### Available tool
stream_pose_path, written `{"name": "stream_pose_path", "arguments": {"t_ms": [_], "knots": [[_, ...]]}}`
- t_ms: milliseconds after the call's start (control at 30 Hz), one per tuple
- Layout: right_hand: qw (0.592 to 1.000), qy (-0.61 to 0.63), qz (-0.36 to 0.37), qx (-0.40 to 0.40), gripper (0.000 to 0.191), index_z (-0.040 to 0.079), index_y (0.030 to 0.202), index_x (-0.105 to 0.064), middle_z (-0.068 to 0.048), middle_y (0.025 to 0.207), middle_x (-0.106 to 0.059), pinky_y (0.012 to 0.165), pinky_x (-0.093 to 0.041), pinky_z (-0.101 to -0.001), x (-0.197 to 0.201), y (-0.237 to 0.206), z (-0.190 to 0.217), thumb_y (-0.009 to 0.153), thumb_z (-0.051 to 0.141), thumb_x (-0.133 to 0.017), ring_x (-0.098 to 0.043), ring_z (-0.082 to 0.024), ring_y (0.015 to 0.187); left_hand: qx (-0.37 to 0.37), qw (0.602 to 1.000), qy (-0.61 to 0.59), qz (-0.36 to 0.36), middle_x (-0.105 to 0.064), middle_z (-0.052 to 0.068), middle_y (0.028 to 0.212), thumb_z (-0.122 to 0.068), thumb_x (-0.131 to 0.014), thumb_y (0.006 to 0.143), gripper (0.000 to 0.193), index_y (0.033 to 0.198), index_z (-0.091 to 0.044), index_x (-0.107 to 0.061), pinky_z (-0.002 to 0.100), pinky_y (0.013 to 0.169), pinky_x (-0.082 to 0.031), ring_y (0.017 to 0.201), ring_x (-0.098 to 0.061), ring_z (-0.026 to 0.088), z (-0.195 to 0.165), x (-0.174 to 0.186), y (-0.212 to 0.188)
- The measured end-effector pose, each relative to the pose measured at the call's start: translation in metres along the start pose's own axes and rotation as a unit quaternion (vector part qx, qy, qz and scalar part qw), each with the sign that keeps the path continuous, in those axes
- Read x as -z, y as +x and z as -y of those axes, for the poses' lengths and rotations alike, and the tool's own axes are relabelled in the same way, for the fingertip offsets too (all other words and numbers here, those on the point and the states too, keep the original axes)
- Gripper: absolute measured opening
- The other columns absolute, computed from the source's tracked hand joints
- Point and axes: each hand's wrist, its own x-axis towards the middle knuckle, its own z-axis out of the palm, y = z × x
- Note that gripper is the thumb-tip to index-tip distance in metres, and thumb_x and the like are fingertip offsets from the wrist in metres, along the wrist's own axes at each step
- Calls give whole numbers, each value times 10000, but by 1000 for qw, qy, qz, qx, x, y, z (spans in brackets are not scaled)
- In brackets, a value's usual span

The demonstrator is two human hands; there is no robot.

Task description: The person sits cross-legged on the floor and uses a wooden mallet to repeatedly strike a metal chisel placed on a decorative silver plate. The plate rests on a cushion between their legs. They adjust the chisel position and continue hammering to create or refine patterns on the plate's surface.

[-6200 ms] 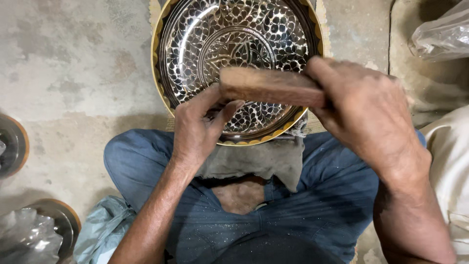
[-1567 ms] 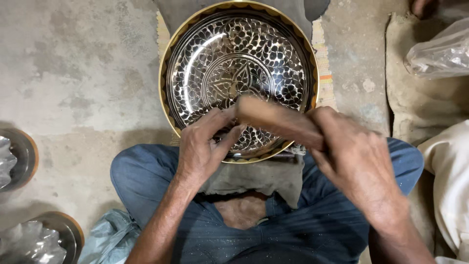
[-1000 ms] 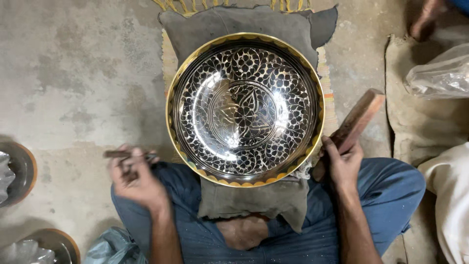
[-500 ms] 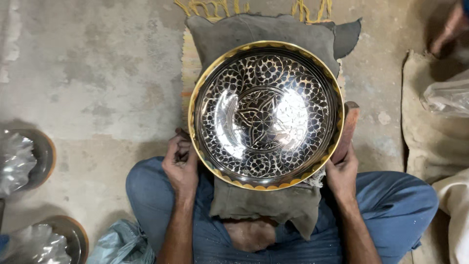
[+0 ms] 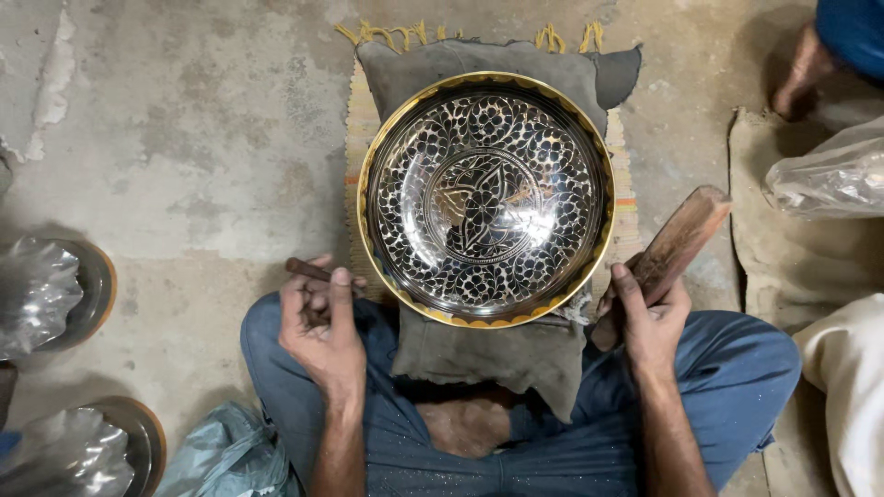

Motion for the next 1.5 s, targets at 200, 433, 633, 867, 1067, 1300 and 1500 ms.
{"name": "stream_pose_path", "arguments": {"t_ms": [200, 433, 633, 867, 1067, 1300, 1500], "knots": [[999, -34, 15, 29, 329, 13, 1245, -562, -67, 896, -686, 514, -563, -273, -25, 1, 35, 958, 84, -707, -644, -131, 574, 37, 998, -15, 44, -665, 42, 840, -12, -673, 1015, 235, 1237, 50, -628, 237, 753, -586, 797, -703, 127, -14, -4, -15], [998, -50, 26, 35, 344, 16, 1200, -480, -72, 870, -655, 509, -509, -252, -40, 1, 41, 975, 38, -739, -620, -115, 603, 67, 995, -34, 72, -695, 63, 873, -35, -669, 1005, 238, 1224, 44, -622, 271, 712, -646, 807, -738, 146, -15, 1, -20], [997, -64, 23, 33, 360, 10, 1248, -504, -57, 874, -661, 512, -505, -240, -39, -2, 42, 975, 65, -732, -614, -98, 615, 95, 992, -34, 75, -713, 76, 882, -40, -674, 984, 256, 1223, 40, -624, 275, 677, -650, 797, -753, 157, -15, -1, -17], [991, -118, 22, 51, 391, -9, 1320, -578, -28, 1011, -693, 674, -527, -223, -39, -7, 42, 979, 79, -750, -620, -67, 792, 120, 974, -51, 183, -743, 80, 938, -33, -715, 963, 232, 1173, 39, -648, 269, 705, -646, 851, -774, 149, -29, -20, -19], [995, -89, 40, 31, 387, -11, 1304, -566, -47, 1043, -693, 683, -537, -231, -38, -7, 45, 980, 87, -753, -631, -77, 811, 149, 947, 4, 284, -780, 60, 945, -102, -745, 928, 318, 1230, -37, -666, 247, 722, -660, 849, -775, 120, -40, -64, -22], [982, -139, 101, 80, 420, -31, 1328, -527, -128, 1166, -704, 866, -587, -293, -33, -12, 56, 1004, 112, -753, -679, -160, 1044, 124, 914, 90, 375, -790, 64, 905, -232, -730, 941, 281, 1172, -87, -662, 281, 674, -689, 825, -798, 143, -40, -112, -16], [958, -249, 144, -11, 451, 5, 1311, -554, -160, 1141, -733, 831, -654, -368, -12, -3, 82, 920, 112, -753, -752, -215, 962, 125, 902, 44, 411, -758, 73, 986, -205, -722, 940, 315, 1205, -57, -636, 282, 671, -706, 851, -788, 154, -35, -112, -11]]}}
